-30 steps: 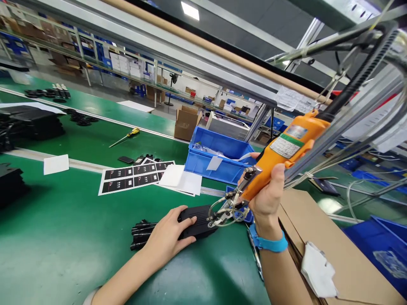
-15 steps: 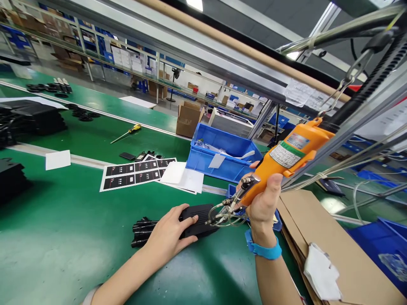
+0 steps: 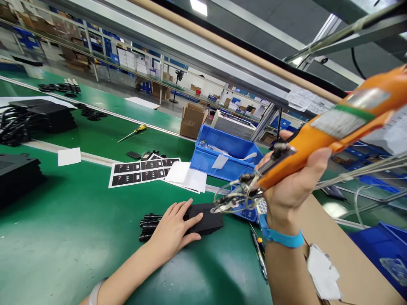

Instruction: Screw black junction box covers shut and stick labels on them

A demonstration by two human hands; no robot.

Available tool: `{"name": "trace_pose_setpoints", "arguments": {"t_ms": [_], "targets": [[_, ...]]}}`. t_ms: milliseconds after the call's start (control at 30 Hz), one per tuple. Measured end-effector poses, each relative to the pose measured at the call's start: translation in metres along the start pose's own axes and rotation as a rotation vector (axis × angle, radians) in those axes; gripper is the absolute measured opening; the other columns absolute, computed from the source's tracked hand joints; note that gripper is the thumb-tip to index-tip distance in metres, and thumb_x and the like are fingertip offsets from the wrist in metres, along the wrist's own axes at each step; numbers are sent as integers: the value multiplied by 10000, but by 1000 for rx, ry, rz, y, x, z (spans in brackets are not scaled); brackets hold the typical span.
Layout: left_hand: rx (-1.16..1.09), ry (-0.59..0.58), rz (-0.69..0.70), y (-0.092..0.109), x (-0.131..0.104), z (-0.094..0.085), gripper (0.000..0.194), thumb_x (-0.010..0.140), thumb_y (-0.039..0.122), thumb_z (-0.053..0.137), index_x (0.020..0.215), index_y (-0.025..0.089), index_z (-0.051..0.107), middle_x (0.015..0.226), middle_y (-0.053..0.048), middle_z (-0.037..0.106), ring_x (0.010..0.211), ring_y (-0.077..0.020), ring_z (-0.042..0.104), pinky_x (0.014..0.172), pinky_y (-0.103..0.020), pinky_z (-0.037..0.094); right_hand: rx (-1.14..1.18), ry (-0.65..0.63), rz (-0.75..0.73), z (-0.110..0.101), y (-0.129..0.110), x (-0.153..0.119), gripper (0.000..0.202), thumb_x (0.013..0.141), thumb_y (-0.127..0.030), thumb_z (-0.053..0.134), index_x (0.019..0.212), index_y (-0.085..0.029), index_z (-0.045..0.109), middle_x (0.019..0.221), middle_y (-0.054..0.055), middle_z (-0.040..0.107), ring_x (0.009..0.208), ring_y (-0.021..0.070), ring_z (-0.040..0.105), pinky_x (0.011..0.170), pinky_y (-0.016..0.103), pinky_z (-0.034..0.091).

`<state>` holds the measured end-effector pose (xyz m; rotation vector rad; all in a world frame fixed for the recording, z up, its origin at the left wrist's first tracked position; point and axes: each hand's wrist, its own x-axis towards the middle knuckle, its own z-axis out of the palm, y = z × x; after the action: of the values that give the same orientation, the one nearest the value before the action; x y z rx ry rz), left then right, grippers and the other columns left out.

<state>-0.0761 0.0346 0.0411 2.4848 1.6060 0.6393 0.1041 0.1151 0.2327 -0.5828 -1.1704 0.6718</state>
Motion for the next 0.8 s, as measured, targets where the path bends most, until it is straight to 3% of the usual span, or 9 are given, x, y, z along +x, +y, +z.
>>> {"name": "trace_pose_setpoints", "arguments": {"t_ms": [133,267,400,533,800], "targets": [[20,-89,-28,-3,-3,-6,508,927,473,619,1419,419,503,1489,-196,464,1330,-470,462,1000,-669,451,50,-50,-20,30,1,14,452,952,-601,404,1008,-234,663,607,-34,456,422,100,459,424,263,446],[37,-145,-37,0,-1,-9,540,914,479,632,1430,412,489,1441,-206,512,1305,-441,503,1007,-634,459,39,-116,95,44,27,3,522,925,-681,394,1036,-241,651,588,-35,479,431,113,496,413,257,439],[60,-179,-39,3,2,-11,556,907,482,632,1437,400,486,1264,-196,622,1209,-387,582,984,-579,486,58,-171,182,51,53,-16,496,924,-662,407,1098,-251,624,584,-43,515,377,106,463,363,252,403],[57,-158,-40,1,2,-9,567,895,484,647,1434,403,491,1111,-160,662,1115,-352,620,947,-541,511,66,-192,215,55,64,-27,483,929,-650,408,1073,-234,605,555,-52,517,374,110,470,358,244,423],[53,-126,-40,0,0,0,580,872,519,655,1421,412,504,1226,-177,625,1164,-359,595,961,-543,503,-1,-203,200,54,71,-32,457,924,-669,408,945,-247,581,534,-51,504,357,111,475,350,247,452]]}}
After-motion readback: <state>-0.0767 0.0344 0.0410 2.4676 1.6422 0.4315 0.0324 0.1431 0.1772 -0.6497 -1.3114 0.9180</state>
